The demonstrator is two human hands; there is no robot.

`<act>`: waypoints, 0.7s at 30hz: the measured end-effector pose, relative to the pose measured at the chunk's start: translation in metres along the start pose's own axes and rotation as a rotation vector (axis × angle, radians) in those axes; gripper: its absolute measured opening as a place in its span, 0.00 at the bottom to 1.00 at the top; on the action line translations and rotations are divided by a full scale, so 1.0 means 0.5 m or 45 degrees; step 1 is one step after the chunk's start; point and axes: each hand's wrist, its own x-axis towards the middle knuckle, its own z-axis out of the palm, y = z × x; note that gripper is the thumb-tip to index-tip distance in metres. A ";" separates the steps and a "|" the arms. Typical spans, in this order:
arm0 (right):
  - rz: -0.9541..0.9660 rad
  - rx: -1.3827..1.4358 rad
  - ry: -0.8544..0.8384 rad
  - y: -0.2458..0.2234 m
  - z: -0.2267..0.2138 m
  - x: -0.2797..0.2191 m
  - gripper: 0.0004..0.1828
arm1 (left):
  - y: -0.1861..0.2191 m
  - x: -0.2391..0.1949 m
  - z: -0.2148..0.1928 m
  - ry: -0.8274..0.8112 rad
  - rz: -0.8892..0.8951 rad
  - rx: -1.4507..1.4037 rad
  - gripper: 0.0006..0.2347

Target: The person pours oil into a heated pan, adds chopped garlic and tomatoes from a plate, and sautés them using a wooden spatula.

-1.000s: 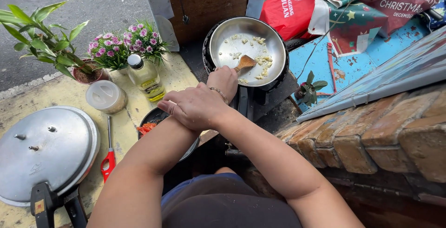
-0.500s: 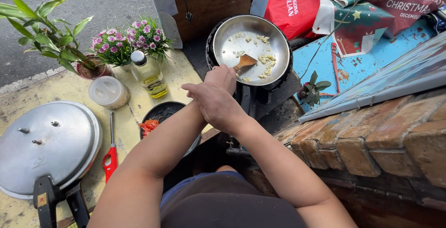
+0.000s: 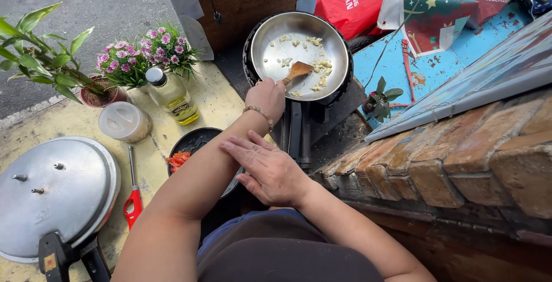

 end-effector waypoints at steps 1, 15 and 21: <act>-0.001 -0.004 0.001 0.015 -0.004 -0.007 0.27 | -0.003 0.003 -0.007 0.003 0.003 0.000 0.11; 0.138 0.424 -0.038 -0.037 0.016 0.018 0.31 | -0.018 -0.002 0.000 0.091 0.120 0.053 0.13; 0.666 1.483 0.197 -0.019 -0.018 0.057 0.24 | -0.012 0.008 0.014 0.005 0.107 0.049 0.14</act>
